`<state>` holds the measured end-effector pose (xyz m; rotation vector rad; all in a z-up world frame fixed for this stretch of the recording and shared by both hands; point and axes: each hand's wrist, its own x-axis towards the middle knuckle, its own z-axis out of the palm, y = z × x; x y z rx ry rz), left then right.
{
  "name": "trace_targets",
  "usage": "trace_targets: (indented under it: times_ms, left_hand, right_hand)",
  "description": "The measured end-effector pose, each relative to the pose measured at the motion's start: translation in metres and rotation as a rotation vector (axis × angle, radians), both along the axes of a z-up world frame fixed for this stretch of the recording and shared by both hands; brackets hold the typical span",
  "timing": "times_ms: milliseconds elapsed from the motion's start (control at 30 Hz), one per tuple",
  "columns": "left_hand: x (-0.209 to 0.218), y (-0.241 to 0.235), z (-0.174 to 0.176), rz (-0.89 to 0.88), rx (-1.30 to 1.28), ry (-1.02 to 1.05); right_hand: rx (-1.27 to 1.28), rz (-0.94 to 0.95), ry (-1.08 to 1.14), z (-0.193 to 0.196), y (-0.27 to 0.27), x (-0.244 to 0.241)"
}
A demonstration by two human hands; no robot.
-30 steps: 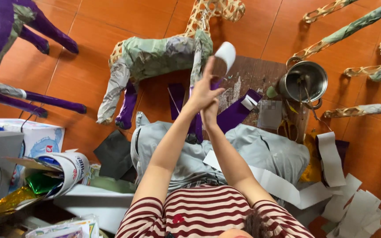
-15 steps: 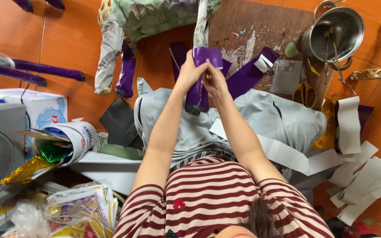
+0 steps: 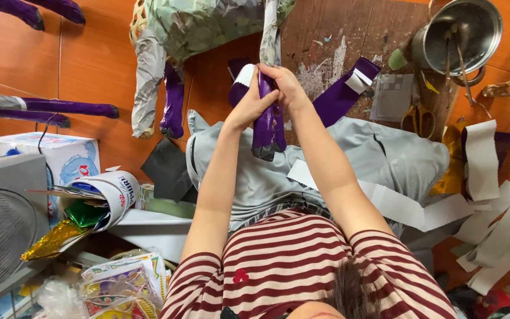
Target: Applying glue and decorative strips to a giraffe-shaped craft figurine.
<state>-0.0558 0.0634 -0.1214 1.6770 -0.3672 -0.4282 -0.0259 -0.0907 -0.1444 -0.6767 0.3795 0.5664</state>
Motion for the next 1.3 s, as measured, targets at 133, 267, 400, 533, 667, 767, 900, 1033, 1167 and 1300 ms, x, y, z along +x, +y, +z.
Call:
trace_targets:
  times_ms: [133, 267, 400, 533, 667, 767, 900, 1033, 1167, 1300]
  left_hand:
    - [-0.012, -0.009, 0.084, 0.033, 0.041, 0.287]
    - [-0.007, -0.012, 0.124, 0.019, 0.489, 0.33]
    - [0.048, -0.005, 0.096, 0.589, 0.26, -0.392]
    - [0.094, -0.041, 0.068, 0.536, 0.302, -0.412]
    - [0.08, -0.074, 0.101, 0.2, 0.278, -0.436]
    - [0.075, -0.058, 0.087, 0.184, 0.019, -0.207]
    - [0.05, -0.027, -0.004, 0.411, 0.355, 0.008]
    - [0.027, -0.037, 0.048, 0.338, 0.286, 0.171]
    - [0.038, -0.031, 0.02, 0.283, 0.226, -0.008]
    - [0.03, -0.049, 0.087, 0.334, 0.433, 0.369]
  right_hand:
    - [0.104, -0.162, 0.064, -0.007, 0.013, -0.008]
    - [0.063, -0.187, 0.054, 0.008, 0.021, -0.006]
    - [-0.116, -0.141, 0.01, 0.073, 0.021, -0.019]
    - [-0.853, -0.201, -0.441, 0.102, 0.019, -0.026]
    - [-1.201, -0.445, -0.668, 0.058, 0.021, -0.027]
    - [-0.611, -0.455, -0.143, -0.011, 0.015, -0.017]
    - [-0.361, -0.601, -0.086, 0.004, 0.01, -0.015]
    - [0.193, -0.58, 0.21, -0.034, 0.008, -0.013]
    - [0.348, -0.392, 0.192, -0.098, -0.001, -0.028]
    - [-0.57, -0.41, -0.03, -0.045, -0.006, -0.031]
